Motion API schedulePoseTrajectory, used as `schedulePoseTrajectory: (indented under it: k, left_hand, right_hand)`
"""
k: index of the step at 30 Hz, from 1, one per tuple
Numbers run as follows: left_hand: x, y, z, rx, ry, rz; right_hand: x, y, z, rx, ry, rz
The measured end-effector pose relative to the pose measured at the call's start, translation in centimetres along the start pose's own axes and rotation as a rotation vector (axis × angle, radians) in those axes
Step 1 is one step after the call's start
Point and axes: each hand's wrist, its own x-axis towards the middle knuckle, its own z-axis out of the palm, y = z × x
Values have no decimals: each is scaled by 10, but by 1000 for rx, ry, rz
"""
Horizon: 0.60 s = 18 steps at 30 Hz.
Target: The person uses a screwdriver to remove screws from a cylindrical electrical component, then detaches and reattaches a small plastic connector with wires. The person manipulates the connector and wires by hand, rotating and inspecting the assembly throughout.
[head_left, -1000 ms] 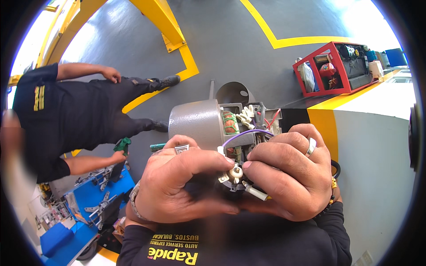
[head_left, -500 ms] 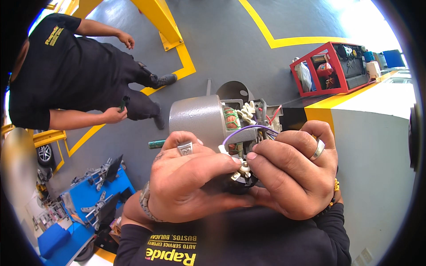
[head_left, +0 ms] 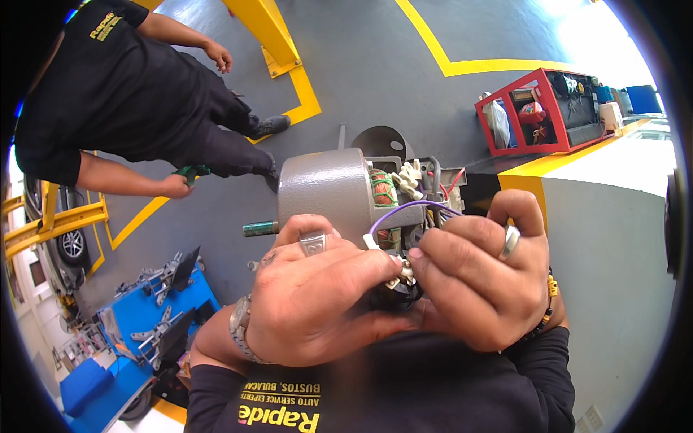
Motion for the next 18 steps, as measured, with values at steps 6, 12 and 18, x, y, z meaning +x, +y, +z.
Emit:
schedulePoseTrajectory:
  k: [6,12,18]
  left_hand:
    - [0,0,1,-104,93,-24]
    - [-1,2,4,-127,120,-44]
    - [1,1,1,-124,67,-15]
  right_hand:
    - [-1,-3,-6,55,-7,83]
    - [-2,-2,-2,85,37,80]
    - [-2,1,0,129,58,63]
